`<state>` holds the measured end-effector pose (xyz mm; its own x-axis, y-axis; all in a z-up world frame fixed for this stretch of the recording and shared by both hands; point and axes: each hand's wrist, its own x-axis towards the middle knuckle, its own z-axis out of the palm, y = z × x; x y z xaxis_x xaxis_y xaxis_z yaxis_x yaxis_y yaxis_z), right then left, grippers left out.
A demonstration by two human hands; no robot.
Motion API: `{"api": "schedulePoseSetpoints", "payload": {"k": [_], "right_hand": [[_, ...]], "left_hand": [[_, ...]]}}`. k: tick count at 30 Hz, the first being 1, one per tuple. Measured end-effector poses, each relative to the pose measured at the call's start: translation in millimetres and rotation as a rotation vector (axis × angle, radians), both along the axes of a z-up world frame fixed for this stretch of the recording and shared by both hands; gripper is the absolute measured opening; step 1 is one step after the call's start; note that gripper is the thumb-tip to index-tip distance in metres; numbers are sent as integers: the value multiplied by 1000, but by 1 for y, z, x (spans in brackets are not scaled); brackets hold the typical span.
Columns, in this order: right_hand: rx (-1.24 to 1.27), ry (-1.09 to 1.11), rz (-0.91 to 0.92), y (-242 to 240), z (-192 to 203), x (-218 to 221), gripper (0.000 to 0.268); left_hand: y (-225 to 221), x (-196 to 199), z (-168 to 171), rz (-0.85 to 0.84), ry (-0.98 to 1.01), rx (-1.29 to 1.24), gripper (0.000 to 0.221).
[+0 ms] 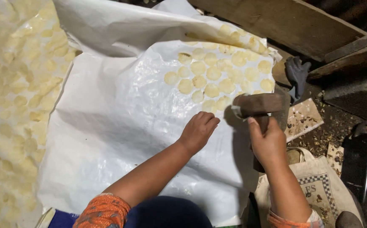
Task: Crushing seeds with stones and flattening small food items with a wooden mallet
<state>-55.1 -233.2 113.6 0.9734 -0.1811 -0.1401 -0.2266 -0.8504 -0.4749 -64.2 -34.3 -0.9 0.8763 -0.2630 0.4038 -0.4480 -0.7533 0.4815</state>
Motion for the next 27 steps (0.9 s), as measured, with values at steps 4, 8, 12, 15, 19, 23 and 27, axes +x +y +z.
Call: {"api": "schedulePoseSetpoints", "payload": {"k": [4,8,12,15,19,23,27], "right_hand": [[89,-153,-29,13,-34,-3,38],[-5,159,13,16,-58,2,52],[54,169,25,10,-18,7,54],[17,84,5,19,-39,-18,45],[35,160,13,11,-37,-19,46],[321,3,-33,6,43,-24,30],[492,-661,183,5,90,-46,11]], "left_hand": [[9,3,-5,43,-67,57,13],[20,-5,-1,64,-70,11,10],[20,-1,-14,108,-50,-59,10],[20,-2,-9,112,-29,-53,9],[14,0,5,96,8,-55,10],[-3,5,8,141,67,-99,11],[-8,5,11,194,13,-110,11]]}}
